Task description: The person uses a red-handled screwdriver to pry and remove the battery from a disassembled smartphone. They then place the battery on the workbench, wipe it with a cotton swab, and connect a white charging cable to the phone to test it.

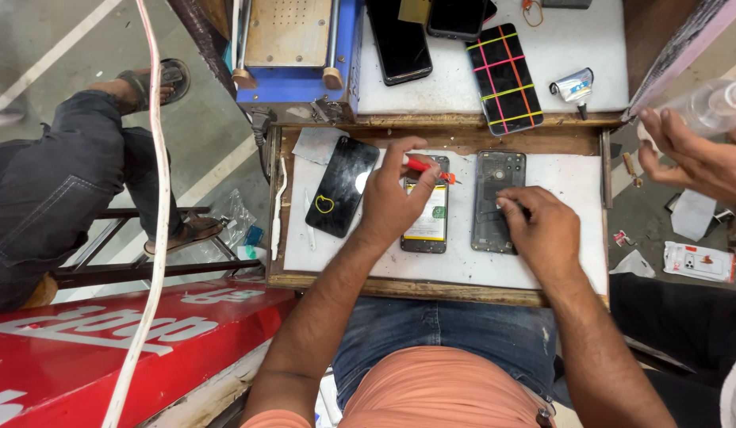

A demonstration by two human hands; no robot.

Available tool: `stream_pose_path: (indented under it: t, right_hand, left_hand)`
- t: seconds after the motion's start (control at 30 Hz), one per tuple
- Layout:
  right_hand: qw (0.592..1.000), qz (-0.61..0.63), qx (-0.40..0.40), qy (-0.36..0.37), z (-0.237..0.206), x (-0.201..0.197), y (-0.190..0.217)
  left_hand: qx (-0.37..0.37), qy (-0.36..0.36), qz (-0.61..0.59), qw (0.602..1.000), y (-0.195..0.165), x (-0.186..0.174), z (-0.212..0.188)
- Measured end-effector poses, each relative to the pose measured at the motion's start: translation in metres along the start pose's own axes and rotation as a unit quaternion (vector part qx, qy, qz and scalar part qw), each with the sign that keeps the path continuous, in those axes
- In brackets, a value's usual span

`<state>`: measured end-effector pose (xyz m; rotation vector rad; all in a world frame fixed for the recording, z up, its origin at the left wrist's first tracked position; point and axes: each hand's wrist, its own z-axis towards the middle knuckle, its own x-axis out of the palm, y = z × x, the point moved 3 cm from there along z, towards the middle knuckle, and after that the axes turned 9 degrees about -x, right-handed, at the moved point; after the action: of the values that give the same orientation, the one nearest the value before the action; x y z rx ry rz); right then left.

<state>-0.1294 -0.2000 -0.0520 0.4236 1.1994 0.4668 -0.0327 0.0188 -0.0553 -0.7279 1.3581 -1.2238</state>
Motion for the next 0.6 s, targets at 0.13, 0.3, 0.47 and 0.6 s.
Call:
stream_pose_path:
  t: [0.13,0.3,0.47,0.6]
  right_hand:
    - [0.996,0.064,0.006,-0.066,-0.001,-0.016,0.002]
    - [0.947,-0.101,-0.166,-0.257,0.013,-0.072,0.006]
    - [0.961,-0.149,-0.138,-0.189,0.084,-0.106,-0.039]
    - [0.962,-0.238,-0.103,-0.082,0.123,-0.117,-0.068]
  left_hand:
    - [0.027,-0.062,-0.011,0.998,0.005,-0.019,0.004]
    - [0.014,-0.131,-0.027,0.991,0.017,-0.039,0.005]
    - [0.033,-0.156,-0.043,0.986,0.023,-0.036,0.002]
    - [0.055,-0.169,-0.039,0.983,0.02,-0.038,0.001]
